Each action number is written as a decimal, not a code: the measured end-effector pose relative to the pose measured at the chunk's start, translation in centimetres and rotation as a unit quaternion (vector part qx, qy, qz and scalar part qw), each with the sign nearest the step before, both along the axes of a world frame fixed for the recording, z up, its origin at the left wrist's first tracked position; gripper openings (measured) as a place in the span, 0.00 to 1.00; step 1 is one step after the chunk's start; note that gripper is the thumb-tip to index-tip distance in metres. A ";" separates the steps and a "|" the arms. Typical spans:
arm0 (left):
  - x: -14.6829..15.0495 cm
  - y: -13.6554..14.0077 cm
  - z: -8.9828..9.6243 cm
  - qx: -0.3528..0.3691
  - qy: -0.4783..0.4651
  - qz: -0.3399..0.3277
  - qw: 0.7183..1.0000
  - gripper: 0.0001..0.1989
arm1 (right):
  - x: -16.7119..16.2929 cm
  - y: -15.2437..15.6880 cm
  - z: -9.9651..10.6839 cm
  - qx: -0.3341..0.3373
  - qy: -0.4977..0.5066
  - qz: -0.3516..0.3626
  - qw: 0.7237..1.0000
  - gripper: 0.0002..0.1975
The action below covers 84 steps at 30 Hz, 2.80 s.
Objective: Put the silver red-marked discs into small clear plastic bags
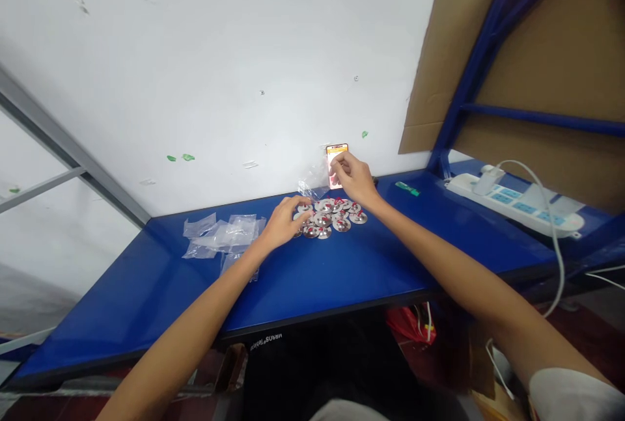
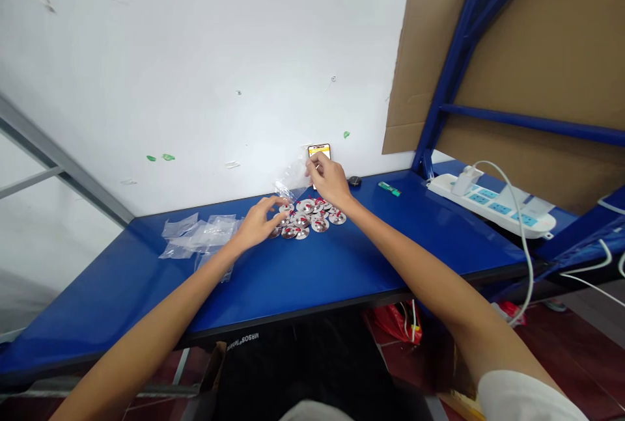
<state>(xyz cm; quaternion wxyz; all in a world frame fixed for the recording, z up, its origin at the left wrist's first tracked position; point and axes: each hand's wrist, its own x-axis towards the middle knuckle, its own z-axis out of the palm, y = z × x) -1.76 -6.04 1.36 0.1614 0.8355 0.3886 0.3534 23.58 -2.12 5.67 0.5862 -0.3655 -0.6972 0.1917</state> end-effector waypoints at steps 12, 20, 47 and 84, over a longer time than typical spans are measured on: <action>-0.7 -0.5 1.6 -0.307 -0.373 -0.168 0.859 0.21 | -2.0 0.5 -2.0 -0.107 0.090 0.086 0.986 0.21; -0.1 -0.9 1.1 -0.275 -0.377 -0.133 0.874 0.17 | -2.5 -0.2 -1.9 -0.130 0.106 0.096 0.981 0.20; -2.1 -0.2 3.3 -0.068 -0.115 0.076 0.988 0.18 | -3.5 -2.1 -1.8 -0.160 -0.044 0.194 0.967 0.13; -4.9 1.7 1.4 -0.148 0.094 -0.089 0.981 0.15 | -2.0 -2.1 -2.4 0.006 -0.415 0.193 0.889 0.11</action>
